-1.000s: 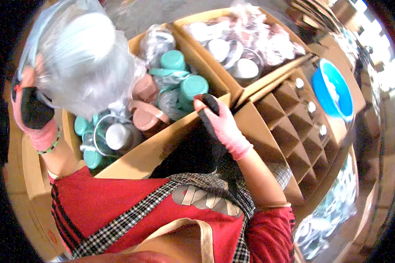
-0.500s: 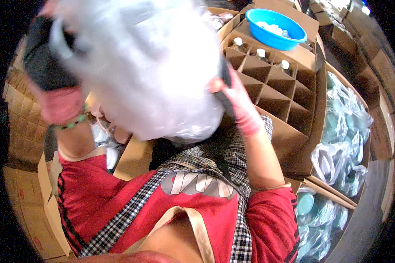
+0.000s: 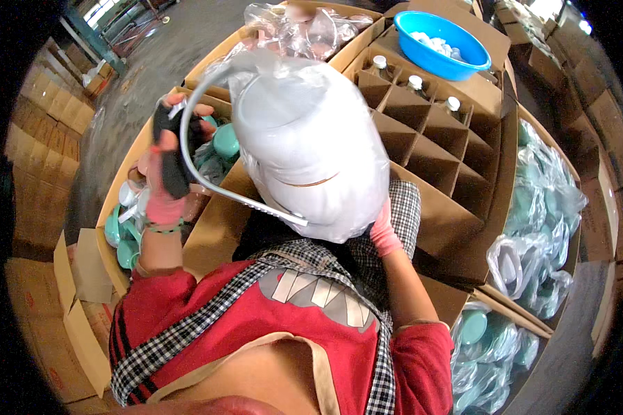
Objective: The person unpacks plastic-wrapped kettles of various colors from cardboard boxes, removes the protective plastic, and places the kettles into a compartmentalized cardboard box. The person handles the kettles one by one, inspecting them briefly before packing.
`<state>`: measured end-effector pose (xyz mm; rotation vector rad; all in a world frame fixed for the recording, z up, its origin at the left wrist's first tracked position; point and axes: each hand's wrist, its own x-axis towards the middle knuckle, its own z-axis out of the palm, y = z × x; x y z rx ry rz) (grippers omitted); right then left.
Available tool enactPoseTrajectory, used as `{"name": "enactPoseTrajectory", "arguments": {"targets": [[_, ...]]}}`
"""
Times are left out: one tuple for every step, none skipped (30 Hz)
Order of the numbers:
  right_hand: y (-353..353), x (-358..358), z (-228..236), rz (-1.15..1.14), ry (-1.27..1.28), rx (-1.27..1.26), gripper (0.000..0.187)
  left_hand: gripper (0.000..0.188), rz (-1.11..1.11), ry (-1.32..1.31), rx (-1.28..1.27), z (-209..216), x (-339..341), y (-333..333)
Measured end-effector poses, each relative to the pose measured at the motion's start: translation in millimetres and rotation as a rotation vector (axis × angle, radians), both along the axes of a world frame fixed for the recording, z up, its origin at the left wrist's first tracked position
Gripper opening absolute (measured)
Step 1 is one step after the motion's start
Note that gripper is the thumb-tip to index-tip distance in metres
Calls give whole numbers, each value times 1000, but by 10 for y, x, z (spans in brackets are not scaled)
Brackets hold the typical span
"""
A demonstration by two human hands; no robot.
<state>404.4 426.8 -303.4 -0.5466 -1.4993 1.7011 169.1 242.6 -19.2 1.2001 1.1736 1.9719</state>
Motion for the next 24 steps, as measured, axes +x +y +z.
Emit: {"name": "enactPoseTrajectory", "arguments": {"targets": [[16, -8, -31, 0, -19, -6, 49, 60, 39, 36, -6, -276, -162, 2], [36, -14, -47, 5, -40, -10, 47, 64, 8, 41, -25, -640, -356, 9], [62, 24, -78, -1, -72, -15, 45, 65, -136, -170, 19, -958, -369, 22], [105, 86, -79, -20, -116, -9, 44, 62, -233, -514, -45, -1292, -357, -22], [142, 138, -25, -37, -183, 1, 42, 59, -209, -414, -117, -1767, -399, -51], [146, 144, 168, -57, -281, 10, 40, 55, -168, -317, -192, -2289, -457, -113], [-10, 77, 812, -74, -329, -88, 38, 53, -148, -321, -225, -2484, -441, -190], [11, 83, 1161, -232, -359, 92, 36, 51, -145, -320, -250, -2632, -392, -222], [112, 131, 1440, -147, -65, 95, 39, 49, -188, -439, -239, -2540, -301, -218], [53, 41, 1810, -48, 307, -104, 48, 47, -225, -562, -231, -2455, -210, -211], [-21, -40, 2072, -192, 369, -21, 51, 45, -292, -710, -236, -1981, -120, -115], [-87, -148, 2162, -112, 370, 80, 53, 42, -347, -838, -222, -1692, -108, -69], [-129, -256, 2243, -28, 382, 191, 56, 39, -329, -539, -219, -1763, -243, -121], [-108, -265, 1995, 0, 332, 158, 54, 36, -317, -238, -214, -1939, -436, -197], [-26, -144, 1358, 9, 265, -70, 52, 34, -305, -183, -309, -1837, -411, -97], [82, 67, 672, 13, 244, -346, 51, 32, -308, -122, -405, -1735, -377, 26], [70, 262, 214, 28, 204, -543, 50, 30, -291, -62, -505, -1643, -371, 78], [-45, 269, 382, 58, -55, -330, 47, 31, -252, -12, -533, -1636, -370, 76], [-164, 318, 593, 69, -304, -102, 45, 33, -224, 38, -559, -1654, -373, 92], [-284, 396, 952, 77, -555, 130, 43, 46, -330, 16, -599, -1698, -423, 93], [-413, 491, 1186, 88, -801, 344, 41, 50, -298, 100, -546, -1745, -381, 87], [-350, 586, 1256, 97, -880, 348, 37, 54, -279, 190, -495, -1813, -354, 137], [-365, 500, 1666, 26, -853, 244, 34, 59, -244, 292, -427, -1829, -407, 204], [-269, 606, 1804, -200, -870, 270, 32, 63, -303, 176, -291, -1759, -385, 278]]}}
